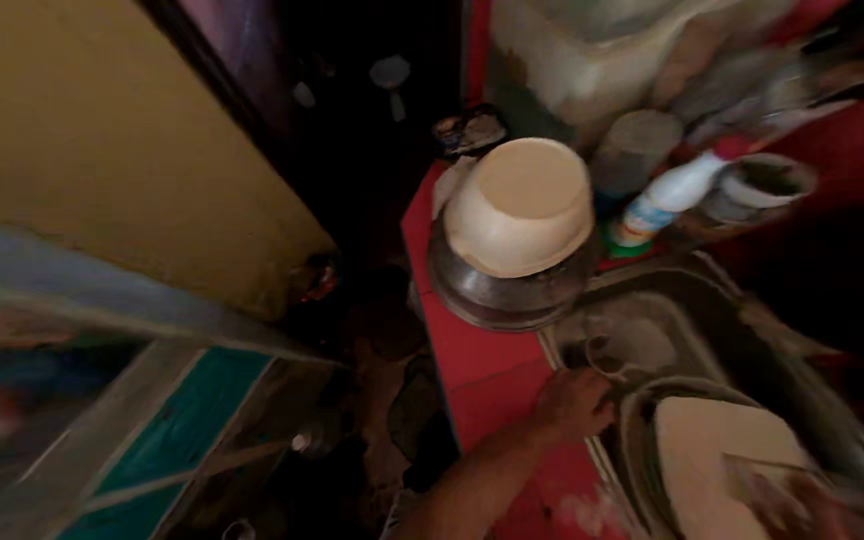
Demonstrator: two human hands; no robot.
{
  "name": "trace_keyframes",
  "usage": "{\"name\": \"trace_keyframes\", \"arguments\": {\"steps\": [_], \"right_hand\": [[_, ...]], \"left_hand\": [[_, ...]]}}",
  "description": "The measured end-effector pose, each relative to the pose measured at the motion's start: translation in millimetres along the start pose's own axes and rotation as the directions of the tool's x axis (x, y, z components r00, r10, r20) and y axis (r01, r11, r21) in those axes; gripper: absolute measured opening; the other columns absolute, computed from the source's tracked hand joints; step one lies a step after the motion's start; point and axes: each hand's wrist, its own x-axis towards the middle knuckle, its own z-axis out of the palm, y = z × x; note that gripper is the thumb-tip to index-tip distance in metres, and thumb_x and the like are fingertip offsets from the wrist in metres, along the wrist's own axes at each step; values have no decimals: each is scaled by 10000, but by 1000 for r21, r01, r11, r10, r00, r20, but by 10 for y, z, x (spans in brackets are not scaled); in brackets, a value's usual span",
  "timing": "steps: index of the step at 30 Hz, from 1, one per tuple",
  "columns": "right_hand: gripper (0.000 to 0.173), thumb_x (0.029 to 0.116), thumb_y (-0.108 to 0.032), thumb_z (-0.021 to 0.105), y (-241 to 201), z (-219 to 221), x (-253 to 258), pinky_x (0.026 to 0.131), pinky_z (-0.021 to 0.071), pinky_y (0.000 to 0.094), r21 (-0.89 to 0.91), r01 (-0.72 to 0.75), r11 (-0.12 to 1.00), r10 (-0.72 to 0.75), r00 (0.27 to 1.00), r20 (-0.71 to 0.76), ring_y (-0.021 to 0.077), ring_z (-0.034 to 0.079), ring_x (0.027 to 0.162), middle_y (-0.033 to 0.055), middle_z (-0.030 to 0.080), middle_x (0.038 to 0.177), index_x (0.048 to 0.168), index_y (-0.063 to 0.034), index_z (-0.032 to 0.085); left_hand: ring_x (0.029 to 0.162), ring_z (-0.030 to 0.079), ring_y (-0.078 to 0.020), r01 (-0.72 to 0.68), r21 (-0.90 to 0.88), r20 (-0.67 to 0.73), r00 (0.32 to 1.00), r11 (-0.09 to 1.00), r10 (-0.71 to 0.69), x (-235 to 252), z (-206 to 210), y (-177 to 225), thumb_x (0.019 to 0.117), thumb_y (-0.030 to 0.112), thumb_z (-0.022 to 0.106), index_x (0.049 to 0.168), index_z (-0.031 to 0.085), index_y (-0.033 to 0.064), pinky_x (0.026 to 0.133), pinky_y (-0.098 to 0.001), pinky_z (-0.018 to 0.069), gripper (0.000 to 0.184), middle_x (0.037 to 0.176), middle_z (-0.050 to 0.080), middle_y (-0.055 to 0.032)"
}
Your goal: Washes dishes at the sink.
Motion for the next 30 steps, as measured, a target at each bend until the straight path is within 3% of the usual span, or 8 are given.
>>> {"name": "trace_keyframes", "arguments": {"steps": [4, 7, 10, 14, 18, 22, 26, 30], "right_hand": [[699, 841, -164, 825, 20, 47, -12, 909, 553, 505, -104, 143, 984, -156, 979, -129, 355, 634, 1089, 300, 602, 1242, 1364, 115, 456], [565, 942, -210, 723, -27, 108, 55, 795, 582, 409, 135, 15, 991, 2, 992, -125, 229, 662, 985, 185, 633, 1175, 1371, 48, 459], [729, 770, -181, 870, 69, 91, 145, 880, 569, 480, 25, 178, 984, -169, 963, -210, 318, 663, 1048, 266, 647, 1189, 1333, 110, 512], [398, 1103, -308, 375, 7, -108, 148, 763, 596, 376, 707, -231, 669, 282, 958, 46, 196, 681, 885, 135, 650, 1067, 1353, -10, 456], [462, 1044, -510, 404, 54, -442, -16, 769, 623, 291, 923, -380, 62, 403, 856, 325, 170, 719, 986, 93, 679, 1153, 1306, -140, 496], [396, 1025, -481, 466, 165, -567, -153, 741, 623, 313, 949, -307, -80, 544, 784, 299, 187, 716, 938, 96, 666, 1083, 1226, -142, 505], [491, 1048, -480, 429, 228, -544, -181, 779, 595, 374, 879, -404, 251, 552, 806, 213, 216, 681, 935, 124, 636, 1119, 1338, -86, 468], [560, 1085, -374, 425, 180, -332, -62, 717, 593, 430, 670, -336, 662, 380, 921, 87, 275, 682, 887, 209, 587, 1204, 1519, -61, 261]], "left_hand": [[1115, 665, -246, 76, -271, -114, 987, 960, -110, 84, 33, 165, 1048, 266, 483, 1272, 650, 18, 996, -414, 538, 373, 1248, 667, -163], [1070, 670, -264, 51, -474, -58, 994, 879, -89, 272, 201, 610, 1070, 196, 437, 1237, 645, -45, 973, -417, 537, 359, 1161, 682, -203], [950, 681, -208, 282, -713, 208, 959, 642, -190, 573, 526, 1036, 1104, 154, 358, 1234, 598, -88, 854, -346, 574, 365, 1127, 664, -194], [742, 546, -163, 722, -640, 633, 689, 261, -354, 1028, 894, 1469, 1110, 244, 357, 1179, 610, -7, 671, -321, 475, 363, 930, 605, -98], [1090, 637, -242, 474, -466, 685, 728, 747, -35, 1125, 951, 1863, 1044, 114, 548, 1327, 581, -42, 962, -400, 518, 325, 1252, 641, -201], [1200, 609, -303, -11, -359, 616, 748, 933, 246, 1349, 1610, 1750, 1016, 186, 610, 1368, 548, -76, 1057, -438, 462, 443, 1313, 617, -257], [1344, 508, -409, -276, -62, 702, 671, 959, 239, 1477, 1573, 1733, 1000, 311, 590, 1361, 614, 47, 1128, -718, 277, 448, 1387, 591, -232], [1254, 558, -375, 246, -270, 758, 651, 931, 48, 1040, 668, 1840, 1095, 314, 452, 1457, 480, -9, 1035, -559, 443, 487, 1387, 554, -275]]}}
